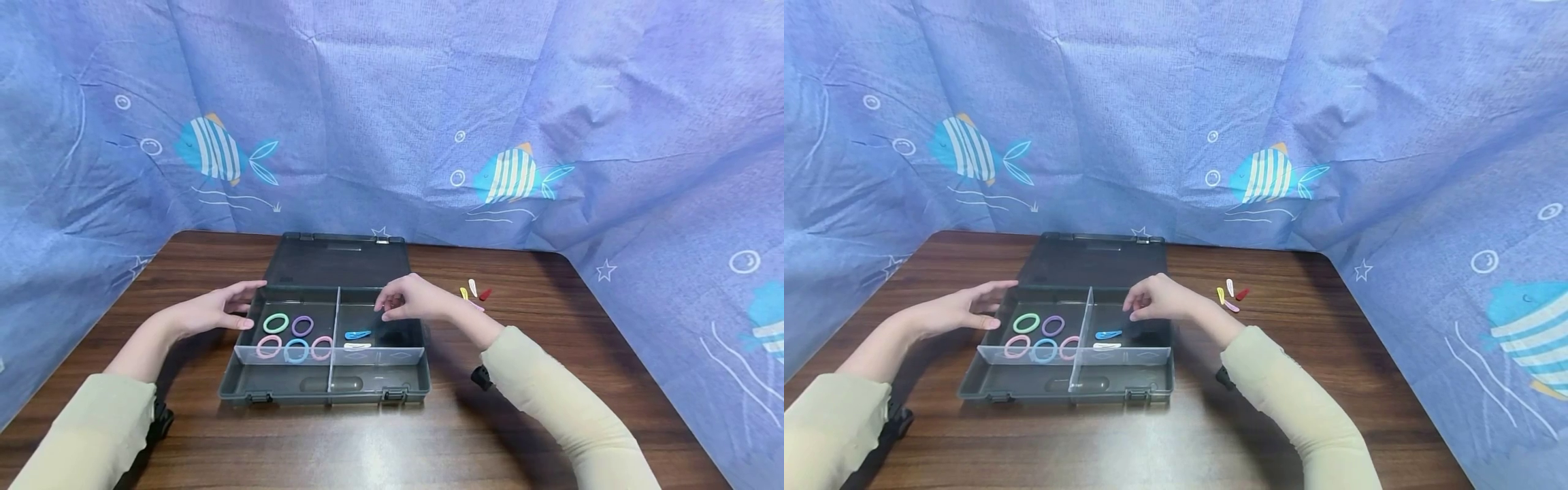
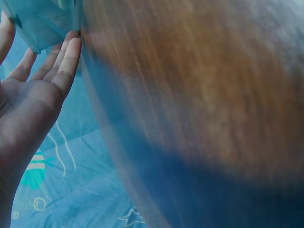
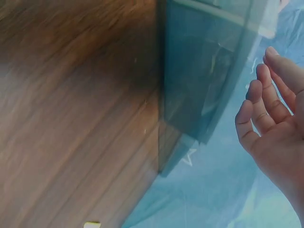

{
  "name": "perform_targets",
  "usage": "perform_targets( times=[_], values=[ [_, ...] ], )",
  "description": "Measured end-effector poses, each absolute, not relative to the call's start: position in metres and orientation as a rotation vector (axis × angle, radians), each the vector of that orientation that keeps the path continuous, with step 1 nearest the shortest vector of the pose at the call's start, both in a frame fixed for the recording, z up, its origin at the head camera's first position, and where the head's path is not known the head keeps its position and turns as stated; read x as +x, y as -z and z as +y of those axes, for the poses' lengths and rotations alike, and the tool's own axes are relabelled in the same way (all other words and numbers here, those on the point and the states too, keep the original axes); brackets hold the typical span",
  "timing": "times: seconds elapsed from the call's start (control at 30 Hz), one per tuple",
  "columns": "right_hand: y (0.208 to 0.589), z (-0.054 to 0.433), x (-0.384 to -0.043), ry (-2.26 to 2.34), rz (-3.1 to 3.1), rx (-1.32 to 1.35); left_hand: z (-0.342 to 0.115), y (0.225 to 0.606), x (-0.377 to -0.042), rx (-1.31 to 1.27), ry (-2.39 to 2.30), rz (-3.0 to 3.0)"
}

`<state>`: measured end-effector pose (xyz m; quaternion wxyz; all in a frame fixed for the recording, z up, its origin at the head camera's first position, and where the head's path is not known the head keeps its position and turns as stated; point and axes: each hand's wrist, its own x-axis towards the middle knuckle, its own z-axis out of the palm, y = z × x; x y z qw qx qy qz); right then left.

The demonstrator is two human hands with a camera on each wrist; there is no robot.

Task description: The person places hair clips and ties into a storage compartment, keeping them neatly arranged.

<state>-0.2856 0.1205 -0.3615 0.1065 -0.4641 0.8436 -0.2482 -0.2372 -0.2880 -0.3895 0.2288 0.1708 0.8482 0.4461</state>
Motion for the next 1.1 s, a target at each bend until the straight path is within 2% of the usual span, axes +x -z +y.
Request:
perform_targets(
  times=[0.73, 1.1],
  values=[
    [0.34, 0.208, -0.292, 0.78, 2.747, -1.153, -0.289, 0.393, -0.24, 0.449, -1.215, 2.342],
    [0.357, 0.246, -0.299, 0.742, 2.866, -0.934, -0.288, 0.392, -0.237, 0.454, -1.213, 2.341]
  ],
)
